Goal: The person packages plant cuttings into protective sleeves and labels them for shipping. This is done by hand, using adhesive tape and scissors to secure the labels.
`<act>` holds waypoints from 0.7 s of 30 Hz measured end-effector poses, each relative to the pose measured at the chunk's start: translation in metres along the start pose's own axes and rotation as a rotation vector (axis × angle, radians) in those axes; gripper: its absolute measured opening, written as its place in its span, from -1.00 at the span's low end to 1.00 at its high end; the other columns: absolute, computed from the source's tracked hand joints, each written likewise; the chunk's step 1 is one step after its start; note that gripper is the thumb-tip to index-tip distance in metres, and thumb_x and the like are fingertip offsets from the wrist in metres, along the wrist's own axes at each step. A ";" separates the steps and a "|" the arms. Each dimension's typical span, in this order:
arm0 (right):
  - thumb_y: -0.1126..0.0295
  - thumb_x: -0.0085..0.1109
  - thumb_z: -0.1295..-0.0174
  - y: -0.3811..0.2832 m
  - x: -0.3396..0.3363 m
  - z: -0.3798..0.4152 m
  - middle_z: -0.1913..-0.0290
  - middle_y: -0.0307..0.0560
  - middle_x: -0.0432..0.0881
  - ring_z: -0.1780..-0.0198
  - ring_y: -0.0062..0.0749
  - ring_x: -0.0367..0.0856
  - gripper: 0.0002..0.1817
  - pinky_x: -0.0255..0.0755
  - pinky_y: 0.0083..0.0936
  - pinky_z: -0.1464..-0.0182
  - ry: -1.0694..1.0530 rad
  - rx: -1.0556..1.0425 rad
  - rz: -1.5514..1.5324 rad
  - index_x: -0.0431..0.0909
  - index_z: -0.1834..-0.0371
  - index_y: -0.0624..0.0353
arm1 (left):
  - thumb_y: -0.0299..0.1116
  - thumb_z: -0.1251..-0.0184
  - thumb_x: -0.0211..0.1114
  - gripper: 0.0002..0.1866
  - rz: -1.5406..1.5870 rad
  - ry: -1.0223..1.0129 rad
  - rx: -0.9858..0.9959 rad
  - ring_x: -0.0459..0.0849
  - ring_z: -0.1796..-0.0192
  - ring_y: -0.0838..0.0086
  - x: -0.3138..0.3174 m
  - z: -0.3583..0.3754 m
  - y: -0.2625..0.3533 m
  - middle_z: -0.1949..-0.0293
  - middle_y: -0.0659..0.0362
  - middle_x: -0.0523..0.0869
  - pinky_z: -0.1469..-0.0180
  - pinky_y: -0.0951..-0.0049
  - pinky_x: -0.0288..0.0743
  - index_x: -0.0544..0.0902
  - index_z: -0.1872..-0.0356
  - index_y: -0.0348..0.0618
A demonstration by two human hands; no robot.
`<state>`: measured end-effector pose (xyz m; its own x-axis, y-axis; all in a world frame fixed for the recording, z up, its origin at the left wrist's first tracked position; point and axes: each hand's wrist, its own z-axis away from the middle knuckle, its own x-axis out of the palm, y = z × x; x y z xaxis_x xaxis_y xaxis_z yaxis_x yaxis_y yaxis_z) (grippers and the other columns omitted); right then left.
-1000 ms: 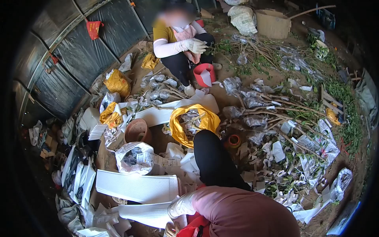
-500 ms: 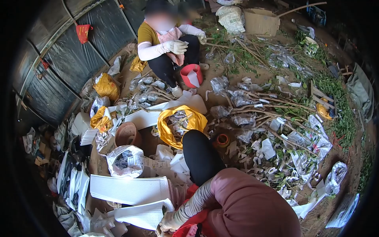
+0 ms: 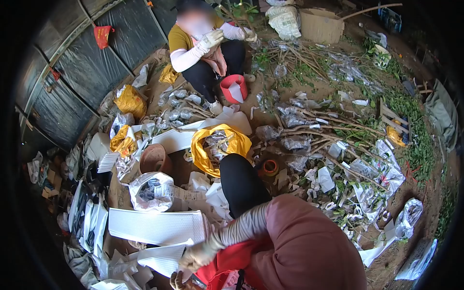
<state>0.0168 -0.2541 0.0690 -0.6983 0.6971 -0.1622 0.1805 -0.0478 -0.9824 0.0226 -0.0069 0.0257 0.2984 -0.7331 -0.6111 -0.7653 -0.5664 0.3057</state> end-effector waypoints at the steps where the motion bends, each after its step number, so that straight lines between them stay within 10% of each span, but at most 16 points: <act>1: 0.54 0.10 -0.10 -0.024 -0.033 0.016 0.55 -0.27 0.48 0.58 -0.52 0.47 -0.89 0.38 -0.48 0.52 -0.050 0.077 0.020 0.38 0.46 0.10 | -0.32 -0.23 0.19 -0.71 -0.030 0.000 0.034 0.63 0.39 0.00 -0.005 0.007 -0.001 0.19 -0.20 0.63 0.37 0.11 0.56 0.61 0.12 -0.30; 3: 0.37 0.12 -0.10 0.042 -0.080 0.019 0.57 -0.15 0.55 0.51 -0.35 0.58 -0.91 0.47 -0.38 0.45 0.118 0.076 0.455 0.44 0.44 0.10 | -0.26 -0.23 0.21 -0.65 0.105 0.100 -0.412 0.67 0.38 0.06 -0.005 0.029 -0.002 0.26 -0.18 0.66 0.39 0.15 0.56 0.60 0.05 -0.29; 5: 0.26 0.12 -0.06 0.041 -0.111 0.041 0.56 0.00 0.59 0.47 -0.15 0.64 -0.71 0.50 -0.23 0.41 0.291 0.152 0.976 0.42 0.17 0.11 | -0.43 -0.28 0.16 -0.82 0.890 0.590 -0.885 0.60 0.15 0.39 -0.002 0.024 -0.011 0.14 0.06 0.62 0.18 0.44 0.54 0.59 0.19 -0.32; 6: 0.27 0.12 -0.06 0.034 -0.118 0.047 0.54 0.03 0.60 0.47 -0.11 0.64 -0.52 0.50 -0.20 0.40 0.294 0.265 1.089 0.34 -0.07 0.14 | -0.61 -0.23 0.16 -0.84 0.270 0.304 -0.510 0.55 -0.01 0.29 -0.009 0.023 -0.001 0.00 0.03 0.54 0.06 0.37 0.55 0.56 0.17 -0.33; 9: 0.30 0.18 -0.09 -0.006 -0.113 0.030 0.24 0.11 0.63 0.31 -0.05 0.65 -0.06 0.52 -0.21 0.29 0.137 0.552 1.021 -0.14 -0.52 -0.04 | -0.68 -0.08 0.26 -0.80 0.096 0.294 -0.583 0.55 -0.10 0.22 -0.016 -0.006 0.030 -0.04 0.03 0.54 -0.09 0.32 0.48 0.61 0.23 -0.28; 15: 0.52 0.34 0.12 0.034 -0.061 -0.038 -0.21 -0.07 0.40 -0.13 -0.10 0.46 -0.10 0.39 -0.29 -0.15 0.159 -0.195 0.794 0.22 -0.41 -0.13 | -0.69 -0.05 0.27 -0.81 0.190 0.388 -0.590 0.54 -0.10 0.26 -0.009 -0.002 0.035 0.06 0.06 0.59 -0.23 0.26 0.34 0.61 0.29 -0.25; 16: 0.56 0.34 0.14 0.042 -0.050 -0.047 -0.16 -0.06 0.45 -0.11 -0.11 0.47 -0.36 0.38 -0.31 -0.14 0.231 -0.289 0.777 0.52 -0.14 -0.05 | -0.67 -0.07 0.26 -0.82 0.186 0.405 -0.571 0.55 -0.08 0.26 -0.008 0.003 0.035 0.09 0.07 0.59 -0.24 0.23 0.33 0.59 0.28 -0.25; 21: 0.58 0.30 0.07 0.057 -0.034 -0.059 0.09 -0.11 0.54 0.05 -0.23 0.51 -0.86 0.40 -0.39 -0.02 0.296 -0.336 0.457 0.61 0.42 0.13 | -0.59 -0.23 0.20 -0.90 0.302 0.457 -0.673 0.57 -0.01 0.33 -0.009 0.018 0.040 0.13 0.09 0.60 -0.24 0.23 0.33 0.55 0.24 -0.26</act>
<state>0.0915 -0.2385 0.0240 -0.2874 0.8298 -0.4783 0.6558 -0.1935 -0.7297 -0.0211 -0.0163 0.0309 0.4475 -0.8855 -0.1252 -0.3919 -0.3200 0.8626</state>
